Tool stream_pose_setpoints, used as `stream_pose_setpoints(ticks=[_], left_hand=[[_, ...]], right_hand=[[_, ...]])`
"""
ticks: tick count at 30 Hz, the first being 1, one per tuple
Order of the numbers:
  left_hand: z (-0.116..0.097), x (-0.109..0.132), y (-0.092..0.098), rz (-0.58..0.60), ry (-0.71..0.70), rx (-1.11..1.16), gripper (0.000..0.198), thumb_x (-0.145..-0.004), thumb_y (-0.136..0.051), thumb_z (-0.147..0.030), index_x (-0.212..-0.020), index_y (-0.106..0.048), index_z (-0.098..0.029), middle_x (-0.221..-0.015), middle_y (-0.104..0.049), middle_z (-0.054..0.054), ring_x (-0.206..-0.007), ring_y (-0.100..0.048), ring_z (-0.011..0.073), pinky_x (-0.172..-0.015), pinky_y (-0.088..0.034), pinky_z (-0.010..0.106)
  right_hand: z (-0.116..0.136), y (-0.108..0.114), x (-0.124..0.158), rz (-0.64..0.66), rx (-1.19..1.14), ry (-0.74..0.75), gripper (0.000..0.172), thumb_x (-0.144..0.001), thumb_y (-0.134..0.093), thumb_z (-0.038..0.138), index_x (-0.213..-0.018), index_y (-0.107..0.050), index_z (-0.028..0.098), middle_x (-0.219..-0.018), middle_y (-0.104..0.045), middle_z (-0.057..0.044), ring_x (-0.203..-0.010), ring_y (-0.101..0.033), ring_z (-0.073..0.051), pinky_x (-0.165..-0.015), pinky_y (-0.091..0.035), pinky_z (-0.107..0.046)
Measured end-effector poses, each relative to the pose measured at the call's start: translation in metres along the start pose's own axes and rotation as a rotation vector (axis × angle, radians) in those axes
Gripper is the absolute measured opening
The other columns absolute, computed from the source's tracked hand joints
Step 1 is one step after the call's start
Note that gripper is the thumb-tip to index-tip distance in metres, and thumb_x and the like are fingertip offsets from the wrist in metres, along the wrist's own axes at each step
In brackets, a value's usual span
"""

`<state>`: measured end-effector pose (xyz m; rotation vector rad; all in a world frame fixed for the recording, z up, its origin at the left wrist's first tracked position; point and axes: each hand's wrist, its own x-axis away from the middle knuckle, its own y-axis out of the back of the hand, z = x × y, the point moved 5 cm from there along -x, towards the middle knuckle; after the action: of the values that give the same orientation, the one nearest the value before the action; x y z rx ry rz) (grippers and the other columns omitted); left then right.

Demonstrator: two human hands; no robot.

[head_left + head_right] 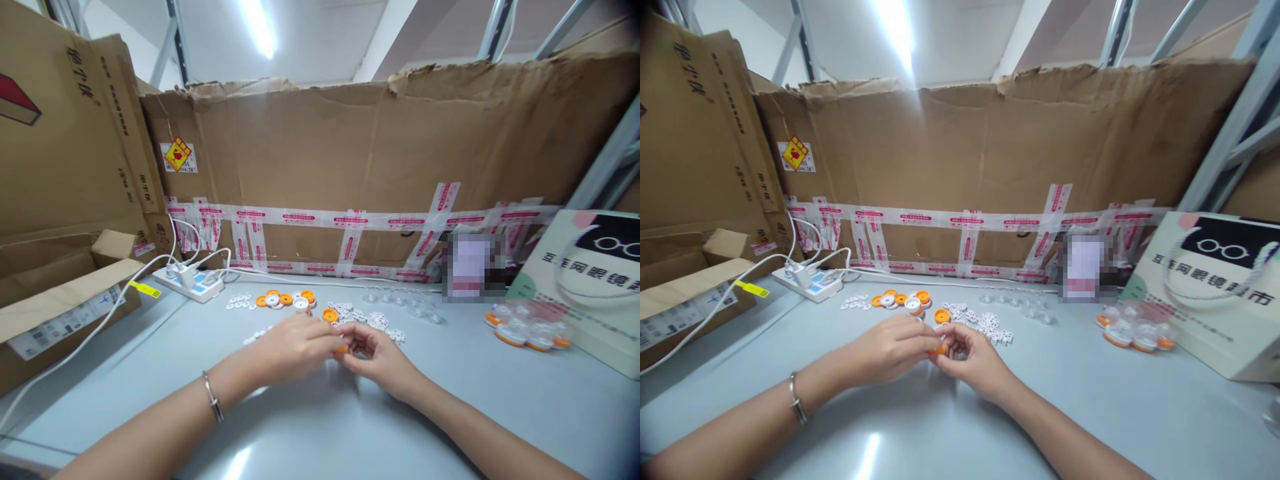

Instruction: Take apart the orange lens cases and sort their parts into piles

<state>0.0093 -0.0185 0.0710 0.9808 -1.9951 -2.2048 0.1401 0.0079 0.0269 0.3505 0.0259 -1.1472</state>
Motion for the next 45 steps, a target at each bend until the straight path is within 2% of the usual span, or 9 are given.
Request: stream_pose_setpoints(ticks=[2,5,10,15,28,33,37,40,45], left_hand=[[-0.01,-0.003,-0.006,0.011,-0.044,0.024,0.024,-0.087,-0.036,-0.012,-0.091,-0.059,-0.018,-0.085,-0.063,0.006,-0.079,-0.056,0.0139,-0.073,-0.045,0.027],[0.003,0.002,0.004,-0.042,-0.007,0.09,0.021,-0.088,-0.039,-0.016,-0.086,-0.06,-0.017,-0.083,-0.063,0.005,-0.077,-0.057,0.0129,-0.071,-0.045,0.025],[0.08,0.029,0.034,-0.239,0.409,-0.023,0.014,-0.083,-0.048,-0.018,-0.075,-0.059,-0.015,-0.075,-0.057,0.004,-0.069,-0.054,0.0134,-0.064,-0.043,0.024],[0.126,0.05,0.023,-0.098,0.58,-0.102,0.017,-0.078,-0.047,-0.012,-0.067,-0.06,-0.014,-0.072,-0.056,0.004,-0.067,-0.053,0.0147,-0.062,-0.041,0.024],[0.13,0.05,-0.006,-0.01,0.561,-0.046,0.023,-0.079,-0.042,-0.012,-0.078,-0.065,-0.017,-0.083,-0.063,0.006,-0.077,-0.058,0.0167,-0.071,-0.043,0.024],[0.125,0.049,-0.002,-0.025,0.572,-0.05,0.022,-0.082,-0.042,-0.017,-0.084,-0.064,-0.018,-0.088,-0.064,0.006,-0.08,-0.058,0.0173,-0.073,-0.043,0.025],[0.117,0.046,0.005,-0.042,0.569,-0.061,0.022,-0.084,-0.042,-0.023,-0.084,-0.064,-0.018,-0.085,-0.064,0.006,-0.077,-0.058,0.0174,-0.07,-0.043,0.025],[0.112,0.044,0.01,-0.081,0.56,-0.064,0.023,-0.084,-0.042,-0.025,-0.083,-0.064,-0.017,-0.084,-0.064,0.006,-0.077,-0.058,0.0175,-0.07,-0.042,0.026],[0.107,0.042,0.016,-0.138,0.541,-0.088,0.022,-0.083,-0.043,-0.024,-0.081,-0.064,-0.017,-0.08,-0.063,0.006,-0.074,-0.057,0.017,-0.068,-0.042,0.026]], right_hand=[[-0.001,-0.002,0.001,0.035,-0.046,-0.023,0.033,-0.062,-0.068,0.037,-0.088,-0.059,0.018,-0.063,-0.052,0.003,-0.057,-0.049,-0.011,-0.058,-0.042,-0.025],[-0.002,-0.004,0.001,0.079,-0.121,-0.056,0.044,-0.06,-0.071,0.039,-0.097,-0.058,0.019,-0.065,-0.055,0.003,-0.059,-0.051,-0.011,-0.059,-0.043,-0.026],[-0.002,0.012,-0.002,-0.077,-0.12,-0.057,0.044,-0.067,-0.063,0.045,-0.102,-0.057,0.019,-0.064,-0.055,0.002,-0.062,-0.053,-0.013,-0.062,-0.044,-0.027],[0.003,0.038,-0.003,-0.245,-0.07,-0.028,0.042,-0.069,-0.06,0.05,-0.096,-0.059,0.018,-0.06,-0.053,0.002,-0.06,-0.051,-0.013,-0.061,-0.043,-0.026],[0.009,0.076,-0.003,-0.426,0.055,0.046,0.042,-0.069,-0.058,0.053,-0.092,-0.059,0.018,-0.061,-0.056,0.0,-0.062,-0.053,-0.015,-0.062,-0.045,-0.029],[0.015,0.141,0.003,-0.684,0.231,0.086,0.034,-0.067,-0.059,0.049,-0.083,-0.061,0.019,-0.066,-0.06,-0.002,-0.065,-0.055,-0.017,-0.065,-0.045,-0.031],[0.002,0.197,0.012,-0.765,0.587,-0.116,0.02,-0.067,-0.059,0.039,-0.069,-0.061,0.02,-0.065,-0.062,-0.004,-0.063,-0.056,-0.02,-0.062,-0.041,-0.033],[-0.011,0.21,0.015,-0.698,0.821,-0.264,0.018,-0.064,-0.062,0.038,-0.059,-0.058,0.021,-0.062,-0.062,-0.005,-0.062,-0.056,-0.022,-0.059,-0.039,-0.033],[-0.02,0.204,0.011,-0.578,0.966,-0.257,0.02,-0.069,-0.059,0.041,-0.067,-0.059,0.021,-0.071,-0.063,-0.006,-0.067,-0.057,-0.022,-0.061,-0.039,-0.03]])
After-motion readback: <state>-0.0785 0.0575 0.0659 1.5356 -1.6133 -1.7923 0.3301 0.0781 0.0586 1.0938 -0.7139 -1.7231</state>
